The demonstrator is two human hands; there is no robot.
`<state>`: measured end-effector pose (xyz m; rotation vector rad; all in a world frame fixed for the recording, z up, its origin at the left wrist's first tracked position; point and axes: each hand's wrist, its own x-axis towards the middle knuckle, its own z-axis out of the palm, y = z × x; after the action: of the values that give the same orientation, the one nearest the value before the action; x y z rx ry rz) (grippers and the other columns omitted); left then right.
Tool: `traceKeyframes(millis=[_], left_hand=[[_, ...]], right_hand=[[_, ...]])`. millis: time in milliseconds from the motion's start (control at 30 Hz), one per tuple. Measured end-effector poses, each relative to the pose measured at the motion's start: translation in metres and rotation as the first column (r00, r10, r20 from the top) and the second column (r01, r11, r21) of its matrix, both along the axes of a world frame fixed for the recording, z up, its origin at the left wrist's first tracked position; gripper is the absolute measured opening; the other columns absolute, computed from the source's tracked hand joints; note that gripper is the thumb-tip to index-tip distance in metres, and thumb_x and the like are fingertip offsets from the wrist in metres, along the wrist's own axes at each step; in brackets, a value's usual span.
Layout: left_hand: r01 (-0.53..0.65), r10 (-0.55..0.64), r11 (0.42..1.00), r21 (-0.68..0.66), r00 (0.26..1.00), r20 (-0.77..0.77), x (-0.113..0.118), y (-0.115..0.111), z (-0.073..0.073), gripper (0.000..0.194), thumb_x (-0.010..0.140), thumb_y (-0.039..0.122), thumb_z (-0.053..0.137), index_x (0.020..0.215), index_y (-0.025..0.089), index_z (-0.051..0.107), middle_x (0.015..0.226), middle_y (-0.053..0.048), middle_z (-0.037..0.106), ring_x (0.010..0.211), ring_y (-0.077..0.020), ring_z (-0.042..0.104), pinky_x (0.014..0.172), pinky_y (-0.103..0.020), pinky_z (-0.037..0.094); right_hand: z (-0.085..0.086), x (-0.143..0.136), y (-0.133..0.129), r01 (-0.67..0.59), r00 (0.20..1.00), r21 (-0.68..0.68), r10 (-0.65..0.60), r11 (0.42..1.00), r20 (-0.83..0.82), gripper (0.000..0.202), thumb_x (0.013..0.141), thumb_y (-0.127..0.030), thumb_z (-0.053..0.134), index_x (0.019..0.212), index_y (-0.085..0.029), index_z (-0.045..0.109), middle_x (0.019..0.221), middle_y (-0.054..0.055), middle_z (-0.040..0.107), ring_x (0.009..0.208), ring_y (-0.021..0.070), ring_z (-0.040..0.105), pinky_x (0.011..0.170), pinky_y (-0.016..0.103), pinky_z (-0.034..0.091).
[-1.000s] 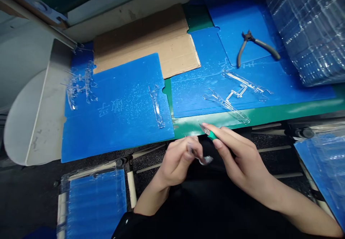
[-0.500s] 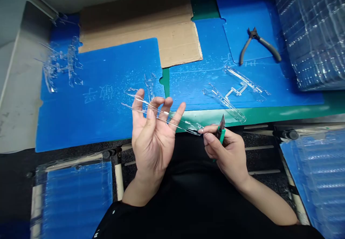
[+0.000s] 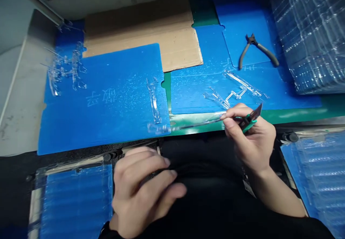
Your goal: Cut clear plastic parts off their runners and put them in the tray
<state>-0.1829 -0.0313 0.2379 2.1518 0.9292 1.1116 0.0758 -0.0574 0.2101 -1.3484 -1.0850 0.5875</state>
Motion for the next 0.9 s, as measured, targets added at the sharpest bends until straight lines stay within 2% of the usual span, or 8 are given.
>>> traceKeyframes(millis=[100, 167, 267, 367, 567, 700, 767, 900], left_hand=[[0.0, 0.013, 0.982, 0.187, 0.997, -0.072, 0.01, 0.008, 0.001, 0.065, 0.088, 0.044, 0.09, 0.146, 0.029, 0.065, 0.135, -0.01, 0.071, 0.129, -0.0336, 0.066, 0.113, -0.055, 0.056], [-0.201, 0.194, 0.973, 0.116, 0.979, 0.066, 0.014, 0.016, -0.005, 0.065, 0.092, 0.037, 0.087, 0.15, 0.029, 0.06, 0.143, -0.01, 0.064, 0.136, -0.0333, 0.062, 0.11, -0.05, 0.055], [-0.458, 0.464, 0.886, -0.074, 0.866, 0.189, 0.007, 0.024, -0.015, 0.056, 0.095, 0.032, 0.084, 0.146, 0.027, 0.062, 0.127, -0.007, 0.066, 0.111, -0.0219, 0.068, 0.085, -0.033, 0.057], [-0.377, 0.451, 0.868, -0.322, 0.872, 0.193, -0.003, 0.021, -0.023, 0.059, 0.1, 0.035, 0.08, 0.151, 0.024, 0.053, 0.104, -0.003, 0.072, 0.078, -0.0127, 0.072, 0.065, -0.024, 0.055], [-0.292, 0.497, 0.833, -0.47, 0.767, 0.405, -0.009, 0.005, -0.024, 0.039, 0.111, 0.04, 0.062, 0.144, 0.024, 0.047, 0.098, -0.003, 0.077, 0.065, -0.0111, 0.074, 0.055, -0.02, 0.056], [-0.482, 0.63, 0.767, -0.424, 0.69, 0.357, -0.063, -0.002, -0.02, 0.032, 0.11, 0.046, 0.063, 0.132, 0.025, 0.054, 0.08, 0.004, 0.069, 0.051, -0.007, 0.059, 0.049, -0.019, 0.046], [-0.688, 0.759, 0.651, -0.322, 0.592, 0.272, -0.119, -0.011, -0.019, 0.031, 0.11, 0.048, 0.063, 0.128, 0.025, 0.055, 0.08, 0.003, 0.068, 0.05, -0.0066, 0.055, 0.049, -0.02, 0.044], [-0.985, 0.989, 0.121, -0.122, 0.13, -0.071, -0.262, -0.034, -0.045, 0.033, 0.114, 0.051, 0.049, 0.131, 0.023, 0.048, 0.081, 0.002, 0.066, 0.053, -0.0103, 0.057, 0.056, -0.024, 0.047]], right_hand=[[0.003, -0.005, -0.004, -0.043, 0.999, 0.018, 0.043, 0.999, 0.027, 0.007, 0.102, -0.028, 0.074, 0.098, -0.023, 0.076, 0.081, 0.002, 0.065, 0.067, 0.0167, 0.058, 0.062, 0.033, 0.048], [0.0, -0.014, -0.007, 0.038, 0.994, 0.032, -0.035, 0.999, -0.106, 0.005, 0.103, -0.028, 0.073, 0.101, -0.023, 0.075, 0.083, 0.001, 0.063, 0.059, 0.013, 0.053, 0.052, 0.029, 0.042], [-0.012, -0.029, -0.01, 0.14, 0.954, 0.089, -0.111, 0.986, -0.277, 0.002, 0.102, -0.025, 0.074, 0.103, -0.024, 0.075, 0.086, 0.001, 0.063, 0.052, 0.0092, 0.048, 0.043, 0.026, 0.035], [-0.024, -0.049, -0.013, 0.117, 0.963, 0.16, -0.072, 0.98, -0.261, 0.007, 0.1, -0.019, 0.074, 0.102, -0.025, 0.078, 0.083, 0.002, 0.067, 0.056, 0.0131, 0.056, 0.044, 0.026, 0.039], [-0.039, -0.095, -0.023, -0.245, 0.963, 0.129, 0.257, 0.961, -0.079, 0.027, 0.092, -0.005, 0.078, 0.107, -0.026, 0.083, 0.09, 0.005, 0.079, 0.076, 0.0241, 0.073, 0.065, 0.038, 0.058], [-0.048, -0.123, -0.013, -0.534, 0.844, 0.059, 0.535, 0.844, -0.017, 0.031, 0.089, -0.001, 0.079, 0.108, -0.025, 0.083, 0.096, 0.005, 0.08, 0.084, 0.0253, 0.074, 0.072, 0.038, 0.058], [-0.052, -0.134, -0.005, -0.617, 0.787, 0.044, 0.617, 0.786, -0.004, 0.027, 0.091, -0.002, 0.077, 0.106, -0.024, 0.081, 0.094, 0.005, 0.078, 0.085, 0.0245, 0.073, 0.074, 0.038, 0.057], [-0.06, -0.144, 0.007, -0.624, 0.781, 0.028, 0.623, 0.781, 0.039, 0.014, 0.096, -0.007, 0.075, 0.099, -0.02, 0.078, 0.085, 0.003, 0.073, 0.077, 0.0198, 0.069, 0.07, 0.033, 0.053]])
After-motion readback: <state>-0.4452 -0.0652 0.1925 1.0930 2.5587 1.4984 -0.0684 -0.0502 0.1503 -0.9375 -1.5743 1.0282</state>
